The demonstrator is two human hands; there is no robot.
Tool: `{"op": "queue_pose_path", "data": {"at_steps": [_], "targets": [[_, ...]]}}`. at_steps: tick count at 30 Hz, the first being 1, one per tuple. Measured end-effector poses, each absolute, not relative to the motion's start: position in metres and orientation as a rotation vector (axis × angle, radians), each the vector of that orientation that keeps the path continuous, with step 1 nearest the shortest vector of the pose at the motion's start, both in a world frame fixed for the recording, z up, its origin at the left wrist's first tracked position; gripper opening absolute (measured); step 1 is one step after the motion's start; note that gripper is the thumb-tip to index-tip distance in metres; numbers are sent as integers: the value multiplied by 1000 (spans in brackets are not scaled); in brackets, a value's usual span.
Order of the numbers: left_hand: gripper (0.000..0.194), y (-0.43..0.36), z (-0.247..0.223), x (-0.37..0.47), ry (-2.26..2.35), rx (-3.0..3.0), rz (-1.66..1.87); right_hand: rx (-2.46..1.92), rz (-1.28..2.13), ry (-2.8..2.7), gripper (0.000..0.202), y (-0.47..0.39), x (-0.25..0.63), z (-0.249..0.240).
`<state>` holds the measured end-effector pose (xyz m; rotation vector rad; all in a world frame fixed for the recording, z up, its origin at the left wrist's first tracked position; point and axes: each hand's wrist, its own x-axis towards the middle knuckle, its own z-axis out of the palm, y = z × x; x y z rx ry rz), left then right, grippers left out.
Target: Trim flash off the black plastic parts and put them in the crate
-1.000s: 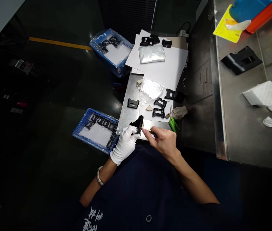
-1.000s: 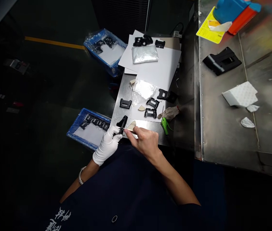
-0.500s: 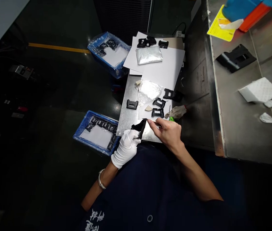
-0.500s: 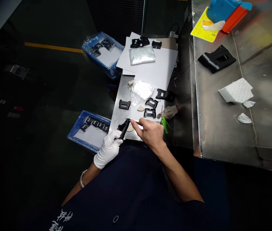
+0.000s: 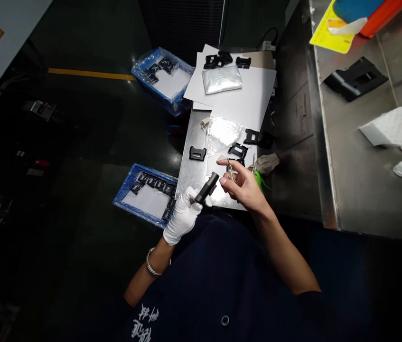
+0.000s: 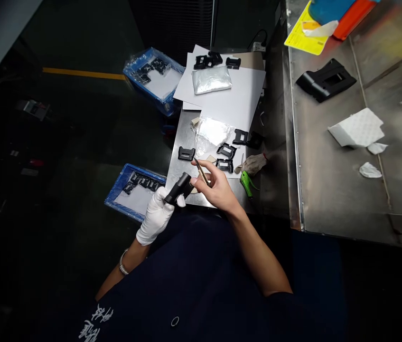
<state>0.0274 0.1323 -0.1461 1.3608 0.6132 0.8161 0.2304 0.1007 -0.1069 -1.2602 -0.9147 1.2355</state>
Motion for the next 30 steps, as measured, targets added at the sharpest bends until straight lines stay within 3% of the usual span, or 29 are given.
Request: {"op": "queue_pose_path", "data": {"at_steps": [13,21,27,28,30], "targets": [[10,132,-138,33,427,1557,924,-1201,1158,-1029,27,94,219,-76],[13,135,-136,34,441,1650,896,-1278,1100,-1063,26,91,217,-74],[5,141,-139,32,630,2197,905,-1579,907,-1133,25,94,218,-97],[7,141,-140,32,774,2189,973,-1551,941,-1068,27,94,219,-104],[44,141,-141,33,1000,1930,1118,-1434,1068,-902,35,92,221,-121]]}}
